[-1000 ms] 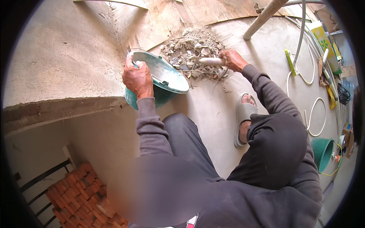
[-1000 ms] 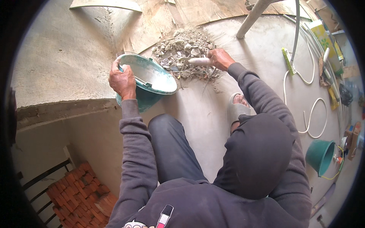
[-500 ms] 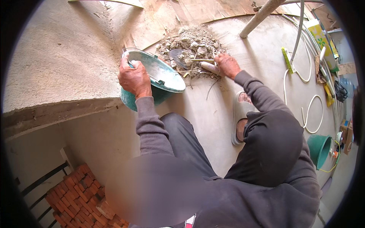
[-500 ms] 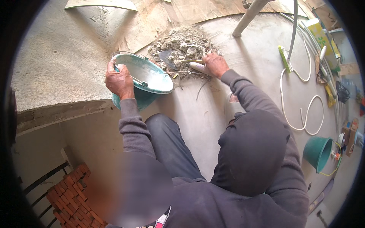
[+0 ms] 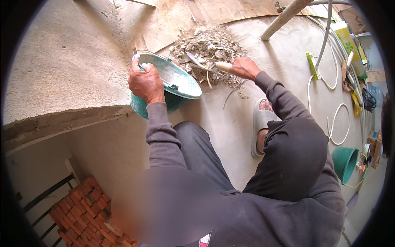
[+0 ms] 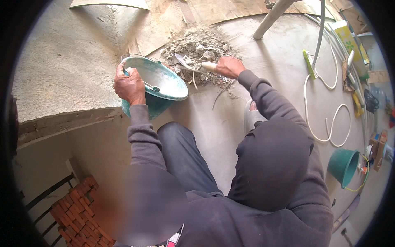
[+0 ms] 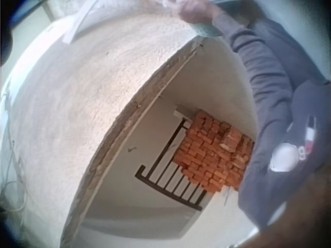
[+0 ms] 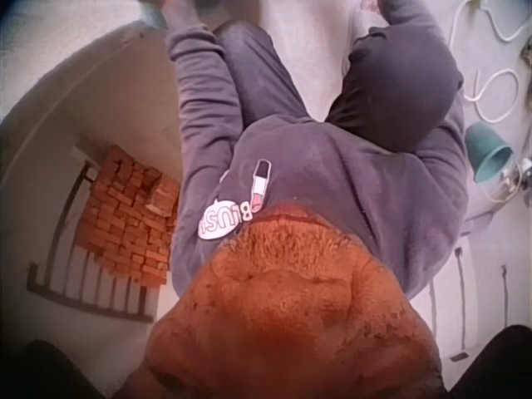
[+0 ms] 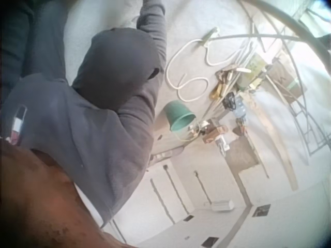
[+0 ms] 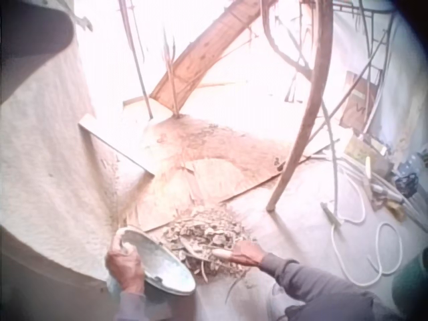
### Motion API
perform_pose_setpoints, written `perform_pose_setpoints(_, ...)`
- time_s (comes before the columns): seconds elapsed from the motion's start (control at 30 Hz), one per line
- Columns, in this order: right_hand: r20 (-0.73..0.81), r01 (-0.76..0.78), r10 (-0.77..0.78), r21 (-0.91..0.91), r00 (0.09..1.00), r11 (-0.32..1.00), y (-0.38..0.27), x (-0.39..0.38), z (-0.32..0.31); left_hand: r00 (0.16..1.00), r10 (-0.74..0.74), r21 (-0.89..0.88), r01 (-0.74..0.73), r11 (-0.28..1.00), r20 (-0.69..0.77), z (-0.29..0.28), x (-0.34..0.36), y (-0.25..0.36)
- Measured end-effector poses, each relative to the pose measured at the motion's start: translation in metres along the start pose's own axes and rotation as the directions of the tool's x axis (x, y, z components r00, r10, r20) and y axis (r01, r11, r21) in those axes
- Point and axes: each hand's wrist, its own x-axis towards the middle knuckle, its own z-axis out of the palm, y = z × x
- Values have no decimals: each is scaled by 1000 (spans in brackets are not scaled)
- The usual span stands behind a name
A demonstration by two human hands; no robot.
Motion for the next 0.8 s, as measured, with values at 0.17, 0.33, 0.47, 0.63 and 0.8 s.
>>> perform_pose_setpoints(0.17,499,-464,-13,816,867,345,-14,-18,-34,999,21,-18,-22,1000,-28,1,1,-7)
perform_pose_setpoints(0.33,652,-645,-54,756,756,113,-16,-44,-23,1000,14,-13,-15,1000,-17,3,-1,-5)
perform_pose_setpoints(0.47,399,-377,35,829,916,414,-34,-57,-15,999,39,-12,-40,999,-28,2,0,-7)
perform_pose_setpoints(0.63,169,-201,122,607,978,769,-30,-44,-24,1000,22,-52,-22,998,4,-3,-3,2)
perform_pose_setpoints(0.8,-81,-31,88,538,993,842,-41,-29,-59,1000,16,-31,-16,999,5,-2,1,-2)
